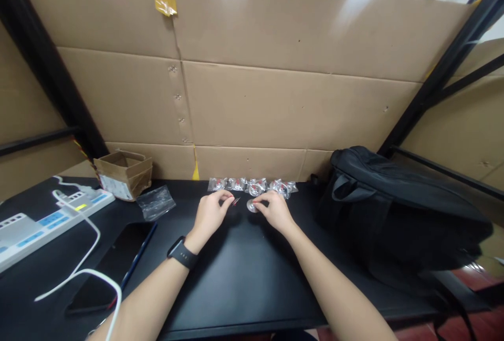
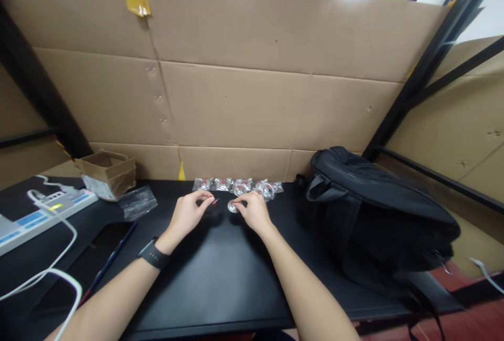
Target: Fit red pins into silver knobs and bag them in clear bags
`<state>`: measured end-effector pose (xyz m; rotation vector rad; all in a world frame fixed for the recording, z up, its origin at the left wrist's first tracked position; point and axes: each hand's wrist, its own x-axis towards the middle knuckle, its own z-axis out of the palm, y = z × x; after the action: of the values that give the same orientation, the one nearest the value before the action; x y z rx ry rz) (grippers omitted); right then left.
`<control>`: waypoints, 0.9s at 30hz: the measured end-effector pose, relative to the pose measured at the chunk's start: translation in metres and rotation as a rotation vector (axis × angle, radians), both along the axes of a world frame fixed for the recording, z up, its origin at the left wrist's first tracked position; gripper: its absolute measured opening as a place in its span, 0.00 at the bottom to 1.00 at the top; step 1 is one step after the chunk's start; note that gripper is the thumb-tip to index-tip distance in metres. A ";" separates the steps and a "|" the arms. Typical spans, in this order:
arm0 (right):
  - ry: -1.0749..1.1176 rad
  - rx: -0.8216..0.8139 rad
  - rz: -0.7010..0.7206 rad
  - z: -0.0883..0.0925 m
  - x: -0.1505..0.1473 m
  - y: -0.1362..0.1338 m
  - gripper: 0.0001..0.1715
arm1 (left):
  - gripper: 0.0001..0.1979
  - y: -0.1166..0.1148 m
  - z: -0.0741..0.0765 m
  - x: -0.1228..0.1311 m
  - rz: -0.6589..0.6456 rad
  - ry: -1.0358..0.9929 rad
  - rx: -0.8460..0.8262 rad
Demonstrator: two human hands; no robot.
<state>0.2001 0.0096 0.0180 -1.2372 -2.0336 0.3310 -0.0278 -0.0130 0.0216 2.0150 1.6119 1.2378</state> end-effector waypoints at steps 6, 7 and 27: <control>0.311 0.120 0.060 0.006 -0.009 -0.010 0.05 | 0.15 0.015 -0.018 -0.001 0.004 -0.497 -0.274; 0.348 0.136 0.082 0.006 -0.014 -0.013 0.05 | 0.17 0.016 -0.020 0.001 -0.024 -0.582 -0.313; 0.617 -0.377 0.280 -0.018 -0.038 -0.017 0.30 | 0.13 0.008 -0.026 0.013 -0.252 -0.275 -0.284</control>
<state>0.1622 -0.0075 0.0002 -0.8944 -1.6302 1.1237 -0.0144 -0.0053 -0.0045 1.7237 1.2787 1.0701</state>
